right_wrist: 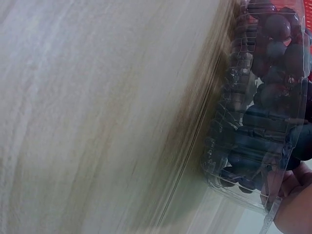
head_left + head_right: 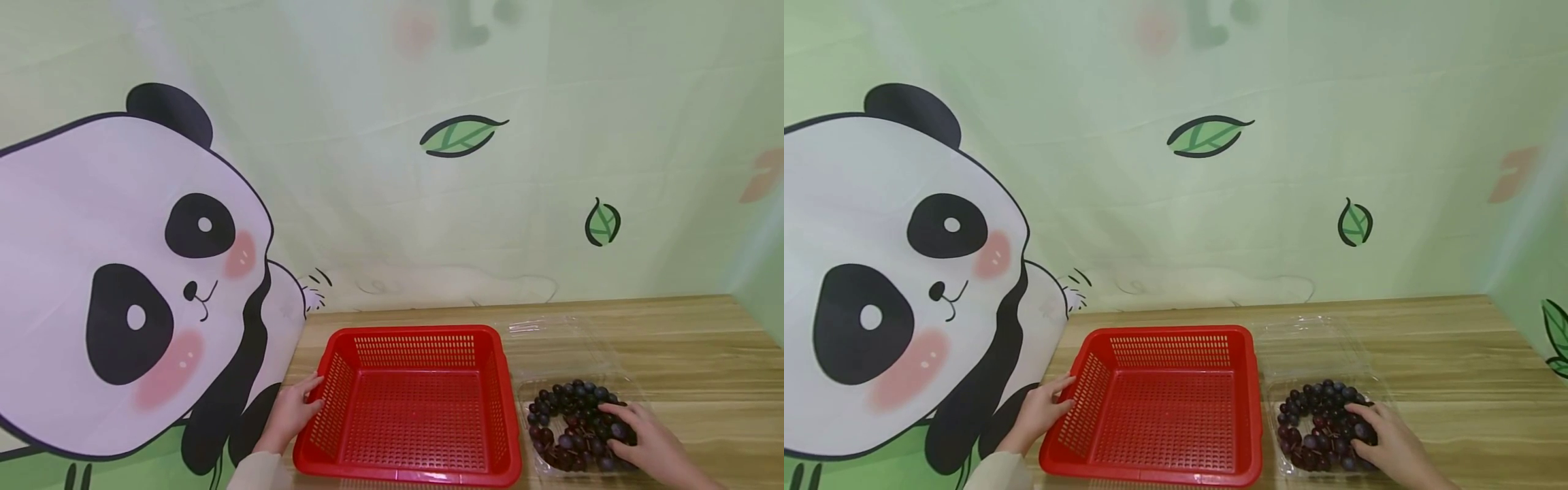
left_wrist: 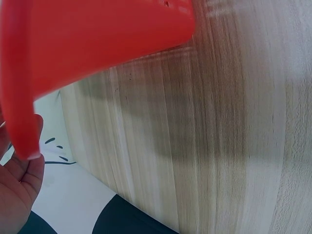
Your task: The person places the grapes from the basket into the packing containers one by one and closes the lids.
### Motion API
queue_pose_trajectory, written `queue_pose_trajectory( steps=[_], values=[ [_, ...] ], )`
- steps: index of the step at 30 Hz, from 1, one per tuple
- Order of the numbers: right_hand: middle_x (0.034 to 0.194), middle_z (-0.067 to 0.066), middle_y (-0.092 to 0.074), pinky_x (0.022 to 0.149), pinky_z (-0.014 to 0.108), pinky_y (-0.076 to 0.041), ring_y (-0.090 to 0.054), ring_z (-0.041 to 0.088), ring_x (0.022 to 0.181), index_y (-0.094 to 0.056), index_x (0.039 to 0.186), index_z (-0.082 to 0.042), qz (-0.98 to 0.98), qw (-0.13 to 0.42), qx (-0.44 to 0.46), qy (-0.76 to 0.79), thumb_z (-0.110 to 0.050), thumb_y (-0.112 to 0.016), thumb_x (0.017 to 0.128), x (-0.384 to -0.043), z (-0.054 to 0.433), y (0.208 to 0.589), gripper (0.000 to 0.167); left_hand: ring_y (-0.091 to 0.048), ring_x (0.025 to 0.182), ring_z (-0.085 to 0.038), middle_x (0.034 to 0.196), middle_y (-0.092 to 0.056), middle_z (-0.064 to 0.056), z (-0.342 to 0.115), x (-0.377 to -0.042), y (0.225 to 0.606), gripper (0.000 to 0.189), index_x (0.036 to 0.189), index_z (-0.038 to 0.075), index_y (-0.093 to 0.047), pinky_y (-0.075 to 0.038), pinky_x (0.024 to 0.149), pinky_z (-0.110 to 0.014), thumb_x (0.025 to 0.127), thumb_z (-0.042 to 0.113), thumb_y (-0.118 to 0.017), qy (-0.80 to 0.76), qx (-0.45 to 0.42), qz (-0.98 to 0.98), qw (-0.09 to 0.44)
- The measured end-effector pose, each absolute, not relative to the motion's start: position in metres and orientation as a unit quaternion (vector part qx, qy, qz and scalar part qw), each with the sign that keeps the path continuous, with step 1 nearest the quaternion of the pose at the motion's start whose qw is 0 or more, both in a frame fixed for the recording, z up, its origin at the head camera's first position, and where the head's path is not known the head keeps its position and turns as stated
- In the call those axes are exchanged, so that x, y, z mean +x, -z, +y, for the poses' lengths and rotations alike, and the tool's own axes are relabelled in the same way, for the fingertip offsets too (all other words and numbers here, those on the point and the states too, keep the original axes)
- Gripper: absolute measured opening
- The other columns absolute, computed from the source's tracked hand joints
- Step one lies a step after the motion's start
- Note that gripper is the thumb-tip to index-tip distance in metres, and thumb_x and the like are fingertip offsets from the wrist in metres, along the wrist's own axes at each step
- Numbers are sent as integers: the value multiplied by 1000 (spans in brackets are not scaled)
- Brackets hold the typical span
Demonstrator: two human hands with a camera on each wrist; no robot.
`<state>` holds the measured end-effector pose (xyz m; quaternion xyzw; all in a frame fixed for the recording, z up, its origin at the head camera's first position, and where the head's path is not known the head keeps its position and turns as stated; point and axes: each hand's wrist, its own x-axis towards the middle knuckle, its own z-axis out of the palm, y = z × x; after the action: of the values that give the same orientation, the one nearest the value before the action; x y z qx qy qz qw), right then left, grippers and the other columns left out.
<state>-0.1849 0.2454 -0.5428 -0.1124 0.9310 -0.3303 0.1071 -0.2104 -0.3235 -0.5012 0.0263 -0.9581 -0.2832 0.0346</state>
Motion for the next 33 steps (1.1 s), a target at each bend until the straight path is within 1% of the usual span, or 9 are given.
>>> queue_pose_trajectory(
  steps=[9,14,17,20,22,24,27,30,33],
  values=[
    [123,38,-35,65,44,-47,-44,51,103,-40,128,0,917,130,-111,359,-35,-63,77,-186,249,539,66,-56,105,-31,126,-52,-15,-324,-211,501,43,118,4,-57,-42,90,-46,75,7,-65,274,19,-961,39],
    [121,37,-40,65,44,-47,-47,48,102,-41,126,3,914,117,-123,369,-33,-63,78,-186,250,537,64,-58,101,-30,125,-52,-15,-325,-211,502,43,117,4,-57,-42,90,-46,75,8,-65,266,7,-963,48],
    [119,33,-45,61,36,-47,-52,38,97,-43,124,3,917,105,-128,362,-33,-62,78,-186,252,536,61,-62,94,-28,126,-52,-15,-325,-211,503,43,117,4,-58,-44,89,-45,75,8,-65,269,6,-962,51],
    [112,25,-52,56,26,-43,-55,15,88,-45,123,3,919,97,-129,360,-33,-61,79,-185,253,535,59,-64,90,-27,126,-51,-15,-324,-212,503,42,117,4,-58,-45,87,-44,75,8,-65,277,13,-960,48],
    [107,18,-56,55,23,-41,-51,3,80,-46,122,3,919,94,-130,360,-33,-61,80,-185,254,534,58,-62,94,-28,126,-51,-15,-323,-212,503,42,117,4,-58,-45,87,-44,76,9,-65,275,18,-960,44],
    [103,15,-57,55,22,-41,-48,-4,76,-46,121,4,918,90,-134,362,-33,-61,80,-185,255,534,57,-59,101,-29,125,-52,-15,-322,-212,501,42,118,5,-57,-44,88,-45,76,10,-64,273,25,-961,36],
    [101,13,-57,56,22,-42,-47,-7,74,-47,121,4,918,85,-133,364,-32,-61,80,-184,256,533,56,-54,107,-31,122,-55,-16,-319,-212,497,43,119,5,-56,-43,88,-48,78,11,-64,262,32,-964,22],
    [100,11,-58,57,22,-42,-47,-4,74,-48,121,4,922,83,-123,358,-32,-61,80,-184,256,532,56,-53,106,-31,119,-57,-16,-314,-213,490,44,120,6,-55,-43,88,-50,78,14,-63,238,41,-970,7],
    [100,10,-58,58,23,-42,-48,-2,75,-49,120,2,928,75,-115,348,-33,-62,79,-183,256,531,55,-50,109,-32,125,-52,-15,-305,-214,482,47,123,9,-52,-39,90,-55,79,20,-63,187,40,-982,5]
  ],
)
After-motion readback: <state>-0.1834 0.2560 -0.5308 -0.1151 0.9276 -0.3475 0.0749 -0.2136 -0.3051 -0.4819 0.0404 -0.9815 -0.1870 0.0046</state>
